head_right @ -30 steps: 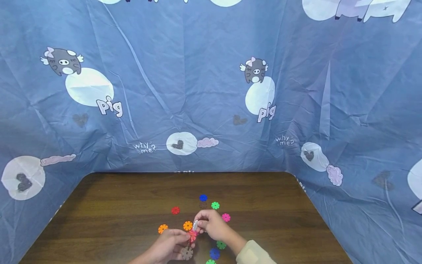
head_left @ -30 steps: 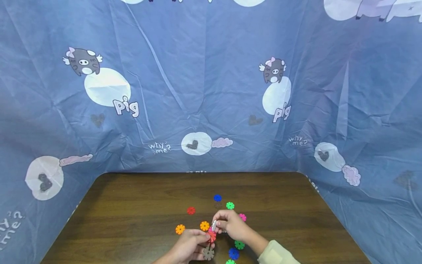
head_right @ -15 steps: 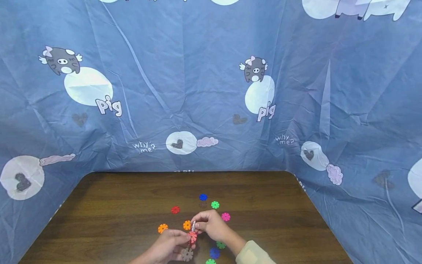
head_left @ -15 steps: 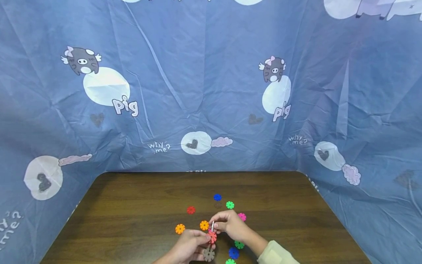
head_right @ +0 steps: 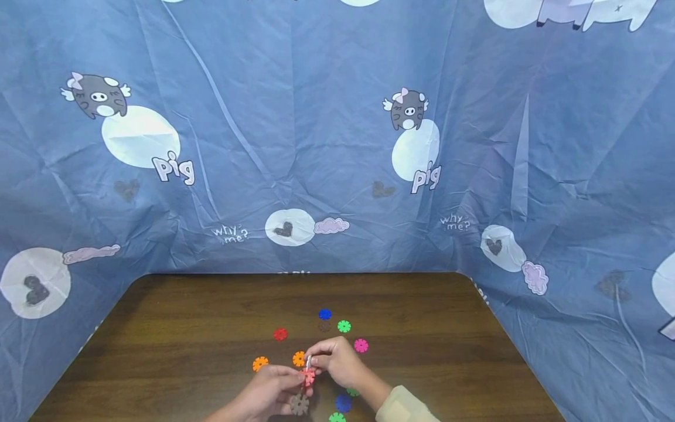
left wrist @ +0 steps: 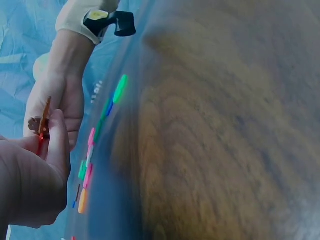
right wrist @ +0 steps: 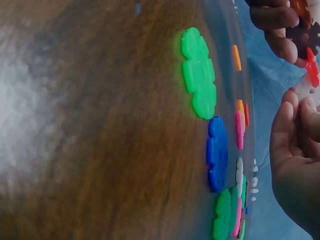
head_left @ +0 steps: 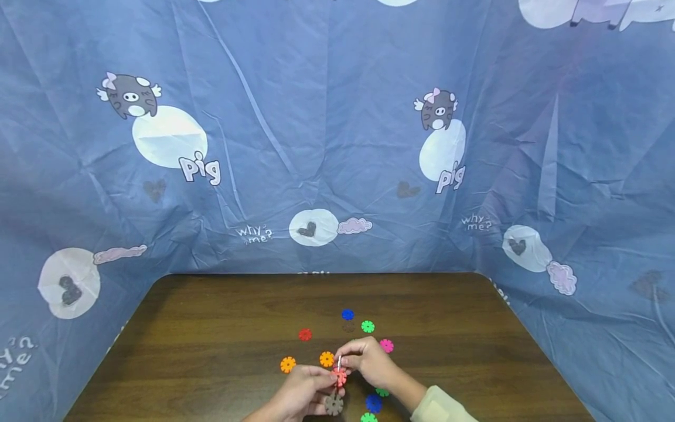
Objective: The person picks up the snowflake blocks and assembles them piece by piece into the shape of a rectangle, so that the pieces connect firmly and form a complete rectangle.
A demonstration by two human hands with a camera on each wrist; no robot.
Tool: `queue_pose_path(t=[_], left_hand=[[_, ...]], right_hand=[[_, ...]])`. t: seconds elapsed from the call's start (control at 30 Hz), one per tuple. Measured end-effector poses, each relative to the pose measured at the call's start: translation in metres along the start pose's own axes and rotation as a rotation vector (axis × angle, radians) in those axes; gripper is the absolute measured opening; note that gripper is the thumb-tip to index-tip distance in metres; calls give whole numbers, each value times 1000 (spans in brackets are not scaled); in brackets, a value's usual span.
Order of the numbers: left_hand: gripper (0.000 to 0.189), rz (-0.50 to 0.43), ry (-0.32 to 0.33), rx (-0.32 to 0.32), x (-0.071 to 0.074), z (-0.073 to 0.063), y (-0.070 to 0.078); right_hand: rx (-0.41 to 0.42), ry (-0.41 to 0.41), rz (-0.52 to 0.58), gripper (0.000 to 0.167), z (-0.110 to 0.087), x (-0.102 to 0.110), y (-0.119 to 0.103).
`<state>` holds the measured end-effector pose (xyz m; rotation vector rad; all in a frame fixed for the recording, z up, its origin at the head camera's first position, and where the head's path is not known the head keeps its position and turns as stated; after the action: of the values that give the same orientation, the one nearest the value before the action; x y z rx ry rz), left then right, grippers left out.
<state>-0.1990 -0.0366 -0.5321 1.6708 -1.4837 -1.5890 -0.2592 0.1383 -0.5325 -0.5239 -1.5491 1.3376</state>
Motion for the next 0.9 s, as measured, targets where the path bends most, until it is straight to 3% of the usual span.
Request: queue_pose_path(t=[0.33,0.63,0.9], left_hand=[[17,12,15,-2,0,-2,2],[20,85,-42,18,1,0,-1],[25,78,-27,46,3,-1,1]], right_hand=[[-5,15,-24,12,0,-3,-4],[-18,-45,22,15,-2,-5,-4],[-34,-65,8,11,0,-5,-1]])
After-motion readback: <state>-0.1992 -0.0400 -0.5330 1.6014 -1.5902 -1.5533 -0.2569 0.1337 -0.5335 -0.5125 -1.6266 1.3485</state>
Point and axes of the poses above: each hand's wrist, its own z-axis towards the middle knuckle, its own x-axis out of the back of the hand, y = z × x, the point moved 2 cm from there along z, towards the middle knuckle, and after that the axes turned 13 degrees about -z, right-handed, at the moved point
